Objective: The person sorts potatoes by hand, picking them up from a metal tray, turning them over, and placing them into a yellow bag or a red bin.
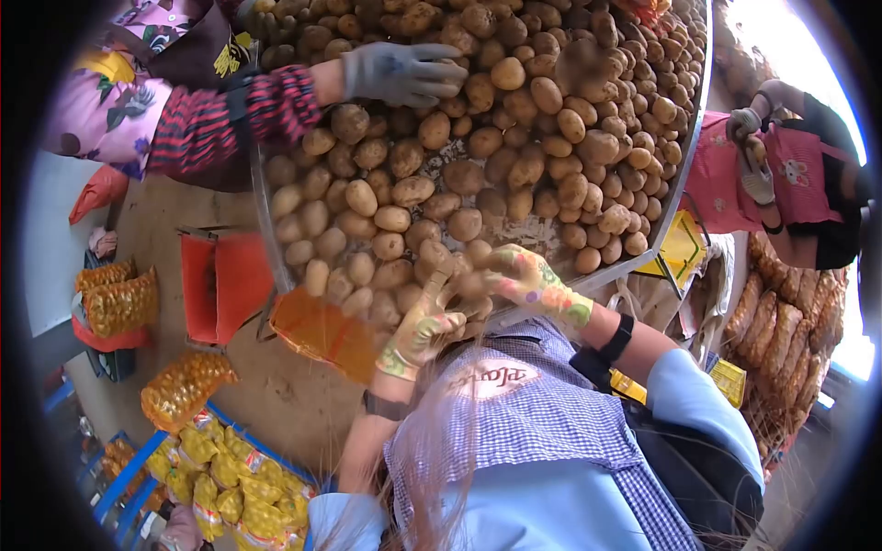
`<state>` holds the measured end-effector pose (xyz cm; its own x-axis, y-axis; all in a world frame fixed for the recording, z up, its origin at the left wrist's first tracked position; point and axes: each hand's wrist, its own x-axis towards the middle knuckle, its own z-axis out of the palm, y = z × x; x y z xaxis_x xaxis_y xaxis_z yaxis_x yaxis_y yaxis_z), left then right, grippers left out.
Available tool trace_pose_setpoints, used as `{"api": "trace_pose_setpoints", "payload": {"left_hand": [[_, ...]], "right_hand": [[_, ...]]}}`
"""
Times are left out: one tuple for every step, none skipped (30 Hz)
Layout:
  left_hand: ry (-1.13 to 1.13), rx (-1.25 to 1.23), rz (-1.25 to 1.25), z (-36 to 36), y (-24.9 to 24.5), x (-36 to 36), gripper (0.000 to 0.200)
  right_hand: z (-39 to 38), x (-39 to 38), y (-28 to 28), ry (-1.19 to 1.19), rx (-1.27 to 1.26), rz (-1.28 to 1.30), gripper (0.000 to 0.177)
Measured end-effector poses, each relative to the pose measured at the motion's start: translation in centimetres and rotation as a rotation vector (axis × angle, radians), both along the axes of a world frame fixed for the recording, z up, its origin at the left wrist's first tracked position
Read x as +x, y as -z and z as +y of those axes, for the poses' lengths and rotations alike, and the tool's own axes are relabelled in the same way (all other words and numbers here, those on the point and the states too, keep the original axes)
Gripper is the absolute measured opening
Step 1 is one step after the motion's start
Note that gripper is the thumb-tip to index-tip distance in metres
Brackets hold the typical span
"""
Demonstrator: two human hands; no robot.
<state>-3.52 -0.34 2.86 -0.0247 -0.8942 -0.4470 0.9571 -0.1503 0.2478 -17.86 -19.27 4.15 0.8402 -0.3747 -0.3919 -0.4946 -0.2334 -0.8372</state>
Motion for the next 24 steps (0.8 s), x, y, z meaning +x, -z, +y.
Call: {"api": "trace_pose_setpoints", "payload": {"left_hand": [[0.036,-0.079,0.059,0.1,0.7,0.1,0.092],[0.093,0.045,0.022,0.8,1.1,0.1,0.085],[0.086,0.041,0.014,1.3,1.5,-0.1,0.085],[0.032,0.043,0.021,1.8,1.7,-0.3,0.08],[-0.018,0.049,0.031,2.2,1.4,-0.5,0.075],[-0.045,0.073,-0.024,2.7,1.6,-0.7,0.065],[-0.052,0.078,-0.028,2.9,1.7,-0.7,0.065],[-0.058,0.115,-0.07,3.4,1.6,-1.0,0.065],[-0.065,0.152,-0.114,3.8,1.6,-1.2,0.066],[-0.095,0.044,-0.108,4.1,1.7,-1.3,0.057],[-0.106,0.046,-0.115,4.2,1.0,-1.4,0.057],[-0.109,0.129,-0.199,4.0,-0.3,-1.4,0.051],[-0.116,0.211,-0.282,3.9,-1.1,-1.4,0.047],[-0.164,0.201,-0.347,4.1,-1.3,-1.7,0.042],[-0.19,0.197,-0.352,4.5,-1.1,-1.5,0.042],[-0.203,0.168,-0.351,5.0,-0.9,-1.6,0.041],[-0.21,0.142,-0.346,5.7,-0.9,-1.9,0.041],[-0.311,0.181,-0.373,6.1,-1.3,-2.8,0.039],[-0.32,0.181,-0.374,6.5,-1.8,-2.9,0.039],[-0.337,0.178,-0.405,6.9,-2.3,-2.8,0.037],[-0.357,0.177,-0.435,7.2,-2.5,-2.9,0.035],[-0.374,0.175,-0.438,7.7,-2.6,-3.0,0.035],[-0.368,0.156,-0.608,8.4,-2.7,-3.1,0.034],[-0.362,0.143,-0.776,9.1,-2.7,-3.3,0.034]], "right_hand": [[0.1,-0.1,0.9,-0.005,0.0,-0.003,0.048],[0.4,0.5,1.8,0.094,-0.128,0.063,0.049],[0.4,1.0,2.4,0.193,-0.257,0.127,0.05],[0.4,1.7,3.0,0.158,-0.412,0.282,0.05],[0.7,2.6,3.1,0.155,-0.408,0.279,0.05],[1.0,3.5,3.2,0.036,-0.466,0.3,0.05],[1.1,4.0,3.4,-0.084,-0.523,0.32,0.05],[1.1,4.4,3.8,-0.101,-0.546,0.352,0.051],[0.4,4.8,3.9,-0.142,-0.48,0.424,0.054],[-0.4,4.2,4.5,-0.144,-0.437,0.359,0.054],[-1.3,3.6,5.0,-0.148,-0.396,0.292,0.053],[-2.0,3.7,4.1,-0.115,-0.324,0.348,0.048],[-2.9,3.2,4.0,-0.129,-0.289,0.342,0.048],[-3.3,2.5,3.2,-0.073,-0.072,0.266,0.051],[-3.1,2.1,2.3,-0.024,0.145,0.191,0.054],[-1.9,1.8,2.1,-0.047,0.142,0.189,0.054],[-0.3,1.2,1.9,0.116,0.695,0.014,0.059],[1.0,0.6,1.7,0.292,1.241,-0.168,0.063],[1.9,0.6,2.4,0.284,1.24,-0.164,0.063],[2.9,0.9,4.0,0.133,1.228,0.04,0.06],[4.3,2.4,3.1,-0.019,1.202,0.244,0.057],[6.2,3.7,1.9,-0.265,0.817,0.246,0.051],[8.5,5.7,-0.9,-0.494,0.426,0.238,0.046],[9.8,6.1,-0.4,-0.515,0.425,0.242,0.046]]}}
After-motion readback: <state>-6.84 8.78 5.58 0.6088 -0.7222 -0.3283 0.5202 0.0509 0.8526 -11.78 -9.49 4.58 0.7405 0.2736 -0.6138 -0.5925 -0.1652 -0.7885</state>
